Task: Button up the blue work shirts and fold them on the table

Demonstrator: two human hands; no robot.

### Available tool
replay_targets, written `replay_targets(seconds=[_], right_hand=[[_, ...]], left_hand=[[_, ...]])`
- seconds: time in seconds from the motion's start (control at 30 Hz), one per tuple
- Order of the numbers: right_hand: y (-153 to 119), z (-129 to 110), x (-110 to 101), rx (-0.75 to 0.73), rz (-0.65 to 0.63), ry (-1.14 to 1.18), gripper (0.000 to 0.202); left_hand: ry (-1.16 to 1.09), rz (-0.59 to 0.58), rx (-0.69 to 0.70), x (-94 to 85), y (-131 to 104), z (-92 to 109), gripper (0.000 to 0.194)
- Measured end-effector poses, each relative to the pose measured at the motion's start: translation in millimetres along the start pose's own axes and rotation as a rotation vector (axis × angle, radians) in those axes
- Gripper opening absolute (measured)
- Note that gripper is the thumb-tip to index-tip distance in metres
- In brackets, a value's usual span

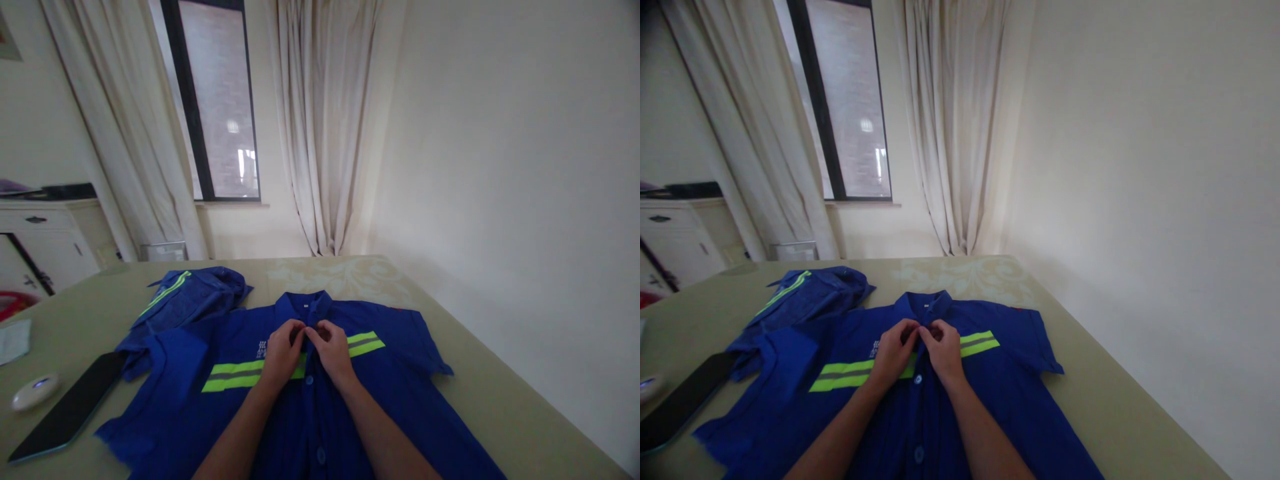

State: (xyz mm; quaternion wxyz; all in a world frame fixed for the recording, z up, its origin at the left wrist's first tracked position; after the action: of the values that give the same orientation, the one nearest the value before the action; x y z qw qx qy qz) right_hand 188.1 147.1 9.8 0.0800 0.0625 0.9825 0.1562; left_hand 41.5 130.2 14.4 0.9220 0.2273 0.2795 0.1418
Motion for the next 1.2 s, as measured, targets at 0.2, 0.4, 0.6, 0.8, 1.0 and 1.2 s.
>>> replay_targets(seconds=[0.2, 0.4, 0.6, 0.8, 1.0, 1.2], right_hand=[[3.6, 8.2, -2.4, -0.038, 0.056, 0.014, 0.024], [0.6, 9.3, 0.1, -0.133, 0.061, -0.083, 0.017], [-8.2, -0.2, -0.1, -0.15, 0.138, -0.201, 0.012], [-10.0, -2.2, 3.9, -0.196, 0.087, -0.203, 0.017], [-9.7, -2.0, 6.4, -0.205, 0.045, -0.188, 0.024], [-8.8, -1.9, 7.3, -0.103, -0.064, -0.05, 0.028]], left_hand=[[0.01, 0.089, -0.002, -3.7, 0.6, -1.8, 0.018], [0.045, 0.085, 0.078, -1.9, -2.5, 4.5, 0.014], [0.15, 0.029, 0.283, 2.3, -7.6, 15.1, 0.016], [0.227, 0.101, 0.347, -2.9, -7.6, 17.7, 0.014], [0.321, 0.152, 0.348, -4.1, -6.7, 19.5, 0.016], [0.061, 0.081, 0.173, -2.9, -4.6, 10.0, 0.019]])
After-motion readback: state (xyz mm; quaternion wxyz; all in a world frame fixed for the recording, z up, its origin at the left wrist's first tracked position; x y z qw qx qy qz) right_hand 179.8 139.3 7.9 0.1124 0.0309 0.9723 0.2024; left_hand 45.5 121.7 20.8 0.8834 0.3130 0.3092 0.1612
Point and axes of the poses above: each hand's wrist, its own y-axis towards the middle knuckle, its own x-axis out of the palm, z = x × y, the point moved 4 cm from there along y, towards the middle knuckle, and after that the axes turned 6 degrees about z, right-handed, at the moved point
